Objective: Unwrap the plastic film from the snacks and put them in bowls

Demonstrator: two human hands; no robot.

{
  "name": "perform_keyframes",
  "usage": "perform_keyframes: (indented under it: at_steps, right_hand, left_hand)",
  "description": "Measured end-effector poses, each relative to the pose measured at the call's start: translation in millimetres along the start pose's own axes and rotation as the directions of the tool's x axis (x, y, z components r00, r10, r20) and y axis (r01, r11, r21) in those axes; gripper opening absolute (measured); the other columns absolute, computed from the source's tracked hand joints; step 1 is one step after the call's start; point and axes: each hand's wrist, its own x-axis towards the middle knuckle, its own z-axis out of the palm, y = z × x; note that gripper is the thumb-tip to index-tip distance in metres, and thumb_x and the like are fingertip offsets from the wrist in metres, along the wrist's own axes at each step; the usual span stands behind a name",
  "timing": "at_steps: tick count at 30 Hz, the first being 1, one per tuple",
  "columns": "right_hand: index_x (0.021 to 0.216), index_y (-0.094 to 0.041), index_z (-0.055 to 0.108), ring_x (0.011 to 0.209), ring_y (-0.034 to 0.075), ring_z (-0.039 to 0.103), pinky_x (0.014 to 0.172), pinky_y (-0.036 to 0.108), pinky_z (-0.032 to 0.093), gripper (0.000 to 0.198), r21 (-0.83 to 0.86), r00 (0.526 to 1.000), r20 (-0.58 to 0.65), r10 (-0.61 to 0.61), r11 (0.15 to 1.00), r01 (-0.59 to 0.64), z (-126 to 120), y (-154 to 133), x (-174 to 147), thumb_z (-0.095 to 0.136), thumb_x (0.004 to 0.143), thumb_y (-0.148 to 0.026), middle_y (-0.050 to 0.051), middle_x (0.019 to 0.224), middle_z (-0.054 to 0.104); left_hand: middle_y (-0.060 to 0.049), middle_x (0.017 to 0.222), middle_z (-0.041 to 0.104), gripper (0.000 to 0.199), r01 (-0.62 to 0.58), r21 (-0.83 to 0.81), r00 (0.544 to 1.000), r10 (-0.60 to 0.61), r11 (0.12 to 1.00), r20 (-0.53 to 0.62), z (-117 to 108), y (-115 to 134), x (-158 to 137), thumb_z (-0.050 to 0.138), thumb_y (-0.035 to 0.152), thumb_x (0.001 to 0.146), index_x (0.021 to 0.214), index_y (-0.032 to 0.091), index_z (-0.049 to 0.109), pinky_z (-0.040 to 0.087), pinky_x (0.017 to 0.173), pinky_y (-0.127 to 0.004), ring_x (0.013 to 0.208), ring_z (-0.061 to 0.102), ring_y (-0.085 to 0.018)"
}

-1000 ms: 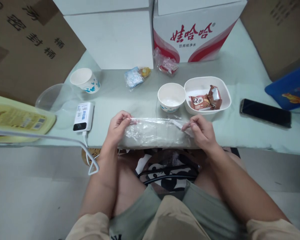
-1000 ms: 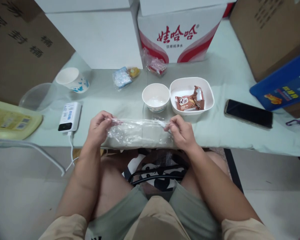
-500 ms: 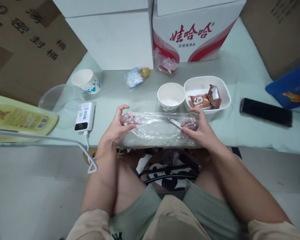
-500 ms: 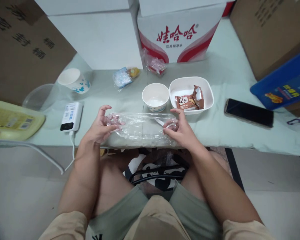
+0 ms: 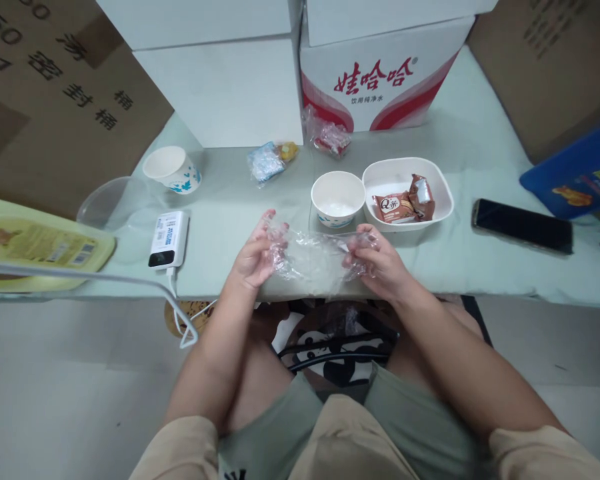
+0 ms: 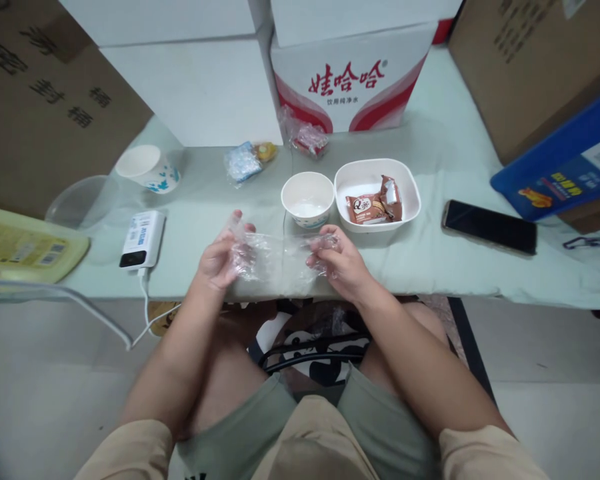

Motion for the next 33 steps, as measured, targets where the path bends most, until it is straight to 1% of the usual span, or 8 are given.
perform_keyframes:
  at_steps: [7,12,16,19,22,26,30,33]
  right_hand:
    - [0.112,-0.029,0.049,0.072,0.016,0.067,0.067,0.032,0.057,0.058,0.025,0.999,-0.002,0.047,0.999,-0.047,22,18,8,0.081,0.064,-0.036,-0.004,0.087,0.067]
    - [0.113,-0.028,0.053,0.096,0.020,0.069,0.083,0.033,0.058,0.059,-0.161,0.998,-0.039,-0.051,0.986,0.044,21,26,8,0.084,0.064,-0.040,0.001,0.106,0.070]
    - [0.118,-0.029,0.052,0.097,0.022,0.069,0.086,0.038,0.058,0.061,-0.195,0.998,0.052,-0.026,0.980,0.036,20,24,4,0.083,0.066,-0.039,0.002,0.105,0.070]
    - [0.118,-0.029,0.048,0.081,0.020,0.068,0.077,0.036,0.058,0.060,-0.184,0.999,0.027,-0.035,0.982,0.040,20,24,4,0.080,0.068,-0.038,-0.002,0.088,0.067]
    - [0.116,-0.029,0.043,0.079,0.018,0.066,0.077,0.034,0.056,0.055,-0.238,0.975,-0.130,-0.181,0.960,0.146,17,26,7,0.076,0.072,-0.038,-0.002,0.088,0.063]
    - [0.119,-0.030,0.038,0.091,0.019,0.066,0.086,0.036,0.056,0.054,-0.337,0.939,-0.209,-0.271,0.922,0.191,10,30,7,0.071,0.079,-0.040,0.000,0.097,0.061]
    - [0.130,-0.031,0.032,0.098,0.021,0.068,0.087,0.038,0.057,0.066,-0.284,0.967,-0.137,-0.213,0.944,0.168,3,31,-1,0.071,0.080,-0.052,0.004,0.109,0.061]
    - [0.139,-0.031,0.029,0.097,0.024,0.069,0.085,0.042,0.059,0.084,-0.297,0.981,-0.085,-0.176,0.944,0.144,2,27,-6,0.078,0.075,-0.053,0.008,0.117,0.063]
  left_hand:
    - [-0.003,0.108,0.071,0.074,0.185,-0.105,0.982,-0.181,0.977,0.046,40,-34,6,0.086,0.021,0.064,0.128,0.032,0.052,0.060,0.073,-0.031,0.086,0.073,-0.019]
    - [-0.002,0.106,0.070,0.077,0.150,0.078,0.987,-0.145,0.986,-0.063,46,-45,9,0.090,0.016,0.059,0.125,0.030,0.052,0.059,0.080,-0.037,0.086,0.071,-0.020]
    - [-0.002,0.107,0.069,0.077,0.104,0.223,0.994,-0.105,0.969,-0.006,39,-38,8,0.092,0.009,0.049,0.116,0.026,0.060,0.056,0.086,-0.036,0.093,0.070,-0.020]
    - [-0.003,0.100,0.071,0.054,0.090,0.229,0.996,-0.088,0.969,-0.018,34,-32,5,0.090,0.014,0.054,0.103,0.021,0.067,0.056,0.080,-0.031,0.088,0.069,-0.019]
    - [-0.005,0.090,0.073,0.033,0.116,0.123,0.991,-0.107,0.986,-0.075,32,-26,3,0.085,0.030,0.065,0.092,0.017,0.071,0.057,0.074,-0.032,0.081,0.070,-0.020]
    - [-0.007,0.091,0.075,0.042,0.102,0.119,0.995,-0.100,0.988,-0.028,34,-26,0,0.088,0.039,0.066,0.097,0.017,0.071,0.059,0.076,-0.033,0.084,0.071,-0.022]
    - [0.002,0.079,0.070,0.043,-0.022,0.288,0.993,0.055,0.957,-0.107,37,-28,-4,0.090,0.030,0.062,0.096,0.020,0.065,0.051,0.063,-0.023,0.069,0.065,-0.013]
    - [0.004,0.068,0.065,0.045,-0.011,0.367,0.999,0.027,0.930,-0.036,37,-25,-6,0.087,0.031,0.068,0.106,0.020,0.064,0.043,0.052,-0.020,0.054,0.056,-0.009]
